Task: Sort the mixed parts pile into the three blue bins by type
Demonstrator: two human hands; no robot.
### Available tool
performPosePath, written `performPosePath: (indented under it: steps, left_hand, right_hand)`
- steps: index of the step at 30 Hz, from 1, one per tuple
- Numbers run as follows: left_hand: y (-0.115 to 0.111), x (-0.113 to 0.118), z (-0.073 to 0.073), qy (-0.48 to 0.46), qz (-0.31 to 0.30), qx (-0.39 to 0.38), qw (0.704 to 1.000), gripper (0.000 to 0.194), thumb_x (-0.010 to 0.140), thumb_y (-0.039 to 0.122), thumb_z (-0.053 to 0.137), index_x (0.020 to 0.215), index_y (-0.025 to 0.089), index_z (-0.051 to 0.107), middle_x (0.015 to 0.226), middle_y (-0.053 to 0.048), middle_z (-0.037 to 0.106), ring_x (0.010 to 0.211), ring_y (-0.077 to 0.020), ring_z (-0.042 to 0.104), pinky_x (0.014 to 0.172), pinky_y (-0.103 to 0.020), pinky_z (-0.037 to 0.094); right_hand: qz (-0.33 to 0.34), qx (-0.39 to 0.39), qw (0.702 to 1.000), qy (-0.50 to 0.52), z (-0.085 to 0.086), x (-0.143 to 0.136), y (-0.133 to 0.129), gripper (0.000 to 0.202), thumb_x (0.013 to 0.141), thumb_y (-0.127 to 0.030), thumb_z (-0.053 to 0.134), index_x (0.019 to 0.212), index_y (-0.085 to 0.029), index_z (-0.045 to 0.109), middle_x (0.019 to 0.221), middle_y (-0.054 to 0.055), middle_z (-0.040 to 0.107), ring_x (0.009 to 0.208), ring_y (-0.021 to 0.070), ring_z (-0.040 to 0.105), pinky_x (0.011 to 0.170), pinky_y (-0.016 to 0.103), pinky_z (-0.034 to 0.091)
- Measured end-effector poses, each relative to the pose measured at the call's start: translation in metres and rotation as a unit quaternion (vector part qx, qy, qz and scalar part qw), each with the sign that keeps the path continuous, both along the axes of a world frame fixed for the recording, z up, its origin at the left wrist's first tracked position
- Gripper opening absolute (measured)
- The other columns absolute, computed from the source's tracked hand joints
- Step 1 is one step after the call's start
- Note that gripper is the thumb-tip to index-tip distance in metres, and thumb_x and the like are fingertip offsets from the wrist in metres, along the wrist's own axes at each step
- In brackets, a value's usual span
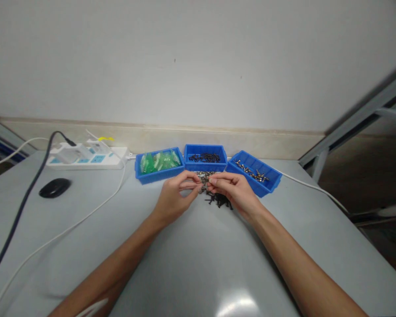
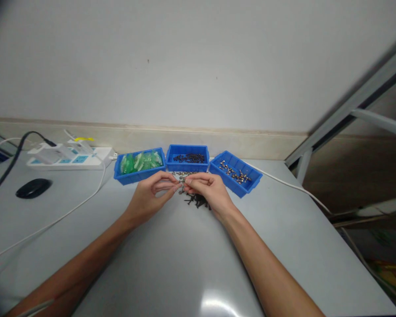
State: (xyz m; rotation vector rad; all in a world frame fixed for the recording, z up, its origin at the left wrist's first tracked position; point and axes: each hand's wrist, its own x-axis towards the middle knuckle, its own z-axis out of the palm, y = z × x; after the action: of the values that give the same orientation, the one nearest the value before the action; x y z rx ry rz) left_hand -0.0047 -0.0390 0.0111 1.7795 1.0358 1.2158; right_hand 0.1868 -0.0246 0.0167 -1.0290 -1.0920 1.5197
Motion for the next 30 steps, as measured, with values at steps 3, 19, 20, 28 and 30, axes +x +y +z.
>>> performPosePath:
  steps: [3, 19, 20, 28, 30]
  left_hand:
    - [0.001, -0.001, -0.006, 0.136, 0.019, 0.098, 0.986, 0.012, 0.089, 0.016, 0.063, 0.101, 0.018, 0.065, 0.095, -0.004, 0.072, 0.082, -0.0171, 0.069, 0.082, -0.032, 0.057]
    - [0.004, -0.003, -0.019, 0.243, 0.011, 0.133, 0.961, 0.012, 0.084, 0.006, 0.065, 0.090, 0.017, 0.066, 0.083, -0.003, 0.069, 0.081, -0.0186, 0.063, 0.078, -0.031, 0.050]
    - [0.004, -0.002, -0.017, 0.220, 0.015, 0.123, 0.968, 0.012, 0.083, 0.006, 0.066, 0.089, 0.017, 0.066, 0.082, -0.002, 0.069, 0.079, -0.0173, 0.064, 0.077, -0.029, 0.050]
    - [0.004, 0.004, -0.008, -0.020, 0.007, -0.006, 1.000, 0.012, 0.083, 0.023, 0.071, 0.091, 0.015, 0.066, 0.088, -0.005, 0.069, 0.080, -0.0153, 0.068, 0.076, -0.026, 0.057]
    - [0.004, 0.006, -0.008, -0.048, -0.003, -0.027, 0.999, 0.015, 0.082, 0.025, 0.072, 0.090, 0.015, 0.065, 0.087, -0.005, 0.068, 0.081, -0.0154, 0.068, 0.076, -0.026, 0.057]
  right_hand:
    - [-0.074, 0.058, 0.995, 0.032, 0.003, -0.002, 0.006, 0.032, 0.071, -0.030, 0.083, 0.101, -0.021, 0.077, 0.105, 0.007, 0.077, 0.097, 0.0209, 0.072, 0.094, 0.035, 0.053]
    - [-0.068, 0.077, 0.993, -0.049, 0.000, 0.006, 0.004, 0.027, 0.074, -0.035, 0.076, 0.096, -0.019, 0.072, 0.086, 0.005, 0.076, 0.070, 0.0149, 0.068, 0.069, 0.028, 0.052]
    - [-0.062, 0.085, 0.991, -0.077, 0.000, 0.006, 0.004, 0.026, 0.074, -0.035, 0.075, 0.093, -0.018, 0.072, 0.079, 0.004, 0.075, 0.066, 0.0146, 0.067, 0.067, 0.028, 0.052]
    - [0.108, 0.078, 0.980, -0.146, 0.002, 0.008, -0.002, 0.031, 0.072, -0.035, 0.080, 0.095, -0.015, 0.075, 0.071, 0.004, 0.073, 0.066, 0.0166, 0.069, 0.065, 0.028, 0.053]
    - [0.108, 0.051, 0.987, -0.110, 0.002, 0.007, -0.004, 0.031, 0.069, -0.035, 0.083, 0.091, -0.016, 0.076, 0.072, 0.005, 0.075, 0.069, 0.0164, 0.071, 0.068, 0.028, 0.054]
